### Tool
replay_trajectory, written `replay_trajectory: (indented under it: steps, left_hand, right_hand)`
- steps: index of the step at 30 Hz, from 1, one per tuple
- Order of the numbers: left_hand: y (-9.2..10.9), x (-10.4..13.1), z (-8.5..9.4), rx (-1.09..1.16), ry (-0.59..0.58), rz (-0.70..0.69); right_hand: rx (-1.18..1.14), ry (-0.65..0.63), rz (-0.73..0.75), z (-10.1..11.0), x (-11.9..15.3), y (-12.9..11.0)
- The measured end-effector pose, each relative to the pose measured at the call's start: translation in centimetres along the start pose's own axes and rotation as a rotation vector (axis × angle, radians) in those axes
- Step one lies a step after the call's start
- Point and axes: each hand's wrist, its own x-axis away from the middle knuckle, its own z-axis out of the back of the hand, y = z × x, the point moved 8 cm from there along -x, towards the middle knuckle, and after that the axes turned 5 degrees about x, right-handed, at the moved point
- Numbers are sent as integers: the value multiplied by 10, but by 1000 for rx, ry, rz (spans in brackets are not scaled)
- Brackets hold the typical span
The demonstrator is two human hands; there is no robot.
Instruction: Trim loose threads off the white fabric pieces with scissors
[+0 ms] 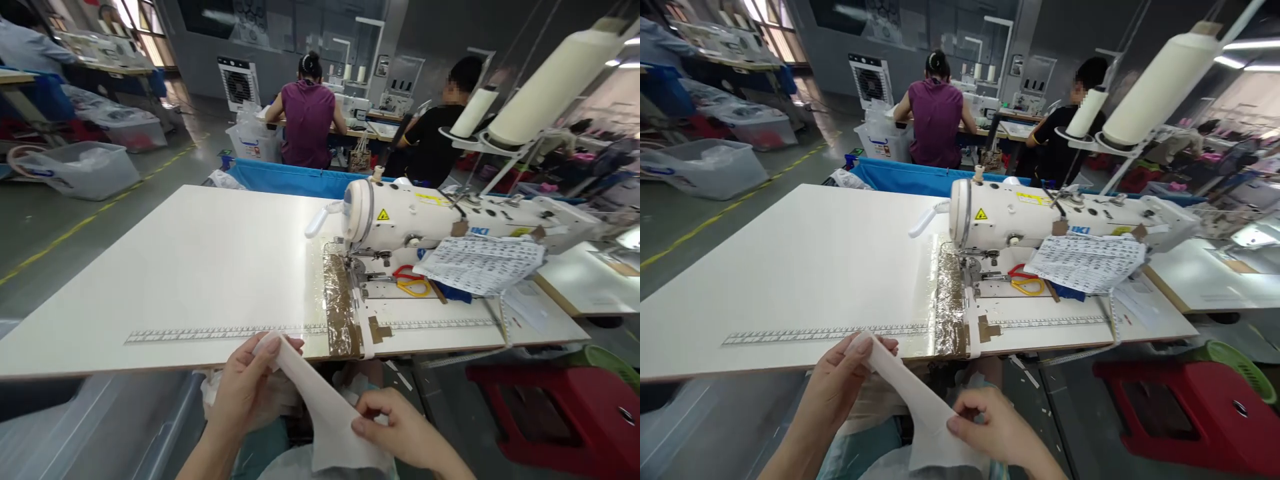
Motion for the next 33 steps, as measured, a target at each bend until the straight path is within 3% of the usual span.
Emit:
replay_trajectory:
  steps: [2,4,6,8,10,12,16,20,24,29,31,33]
  left_hand:
    - [4,2,-3,35,32,6]
    - [12,4,-9,16,-1,18]
    - [25,8,-18,-61,-59,-6]
    - [42,14,-31,-180,-159,-119]
    - [59,23,-52,-293,-329,-319]
    - [67,35,-72,-390,-497,-528]
    - [67,49,-83,-544,-608,-872]
    - [63,57,-79,-553,-662,-1074]
    - [56,55,-76,-559,-702,-1057]
    - [50,54,-70,-535,-676,-988]
    - [48,50,-65,-493,-629,-899]
    - [40,40,-58,-434,-577,-709]
  right_hand:
    - [26,15,54,5,0,-7]
    - [99,130,127,34,0,-16]
    - [260,389,145,87,1,-18]
    - [561,668,95,145,0,-15]
    - [843,699,-33,186,-17,-3]
    - [1034,555,-116,208,-40,9]
    - [1194,298,-116,220,-61,17]
    - [1120,267,-36,220,-61,15]
    - [1206,368,-192,235,-66,19]
    - [1234,216,-219,231,-74,19]
    - [1224,177,-211,222,-62,19]
    - [1154,175,-186,207,-41,17]
